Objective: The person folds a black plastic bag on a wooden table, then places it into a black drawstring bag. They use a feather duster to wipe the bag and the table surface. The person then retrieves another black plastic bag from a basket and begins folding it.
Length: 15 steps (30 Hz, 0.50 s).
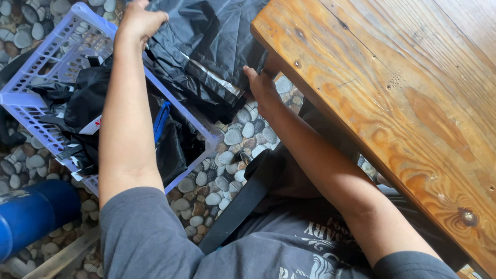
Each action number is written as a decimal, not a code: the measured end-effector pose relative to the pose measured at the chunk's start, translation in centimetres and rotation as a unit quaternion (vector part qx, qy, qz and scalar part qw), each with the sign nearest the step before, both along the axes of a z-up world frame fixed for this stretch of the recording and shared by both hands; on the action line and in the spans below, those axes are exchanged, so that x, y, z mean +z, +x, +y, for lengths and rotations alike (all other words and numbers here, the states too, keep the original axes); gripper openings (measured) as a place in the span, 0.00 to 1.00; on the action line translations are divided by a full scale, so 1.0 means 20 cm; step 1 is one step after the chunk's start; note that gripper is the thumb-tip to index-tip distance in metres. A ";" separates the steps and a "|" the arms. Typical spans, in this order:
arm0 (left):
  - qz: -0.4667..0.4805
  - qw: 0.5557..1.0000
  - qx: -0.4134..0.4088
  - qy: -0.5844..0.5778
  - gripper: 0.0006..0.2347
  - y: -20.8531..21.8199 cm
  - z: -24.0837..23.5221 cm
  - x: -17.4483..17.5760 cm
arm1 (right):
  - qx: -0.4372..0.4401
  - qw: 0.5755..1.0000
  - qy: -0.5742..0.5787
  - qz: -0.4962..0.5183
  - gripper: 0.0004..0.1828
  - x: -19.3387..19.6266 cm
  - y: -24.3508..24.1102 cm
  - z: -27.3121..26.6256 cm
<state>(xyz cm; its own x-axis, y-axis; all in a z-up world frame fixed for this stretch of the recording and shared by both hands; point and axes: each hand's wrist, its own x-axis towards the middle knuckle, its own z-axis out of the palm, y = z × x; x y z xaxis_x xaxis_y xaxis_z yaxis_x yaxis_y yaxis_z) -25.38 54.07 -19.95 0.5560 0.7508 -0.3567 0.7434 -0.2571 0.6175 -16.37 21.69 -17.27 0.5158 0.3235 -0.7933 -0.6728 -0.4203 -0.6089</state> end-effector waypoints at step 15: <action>0.056 0.966 0.141 -0.208 0.43 -0.06 -0.50 0.34 | 0.003 0.999 -0.052 0.015 0.25 0.04 0.01 -0.01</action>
<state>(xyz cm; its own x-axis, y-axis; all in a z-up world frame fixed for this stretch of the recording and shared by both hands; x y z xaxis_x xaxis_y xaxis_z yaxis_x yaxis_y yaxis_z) -26.68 44.07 -13.20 0.2919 0.6447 -0.7065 0.8153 0.2185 0.5362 -16.15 21.40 -16.53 0.4902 0.2419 -0.8374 -0.6865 -0.4849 -0.5419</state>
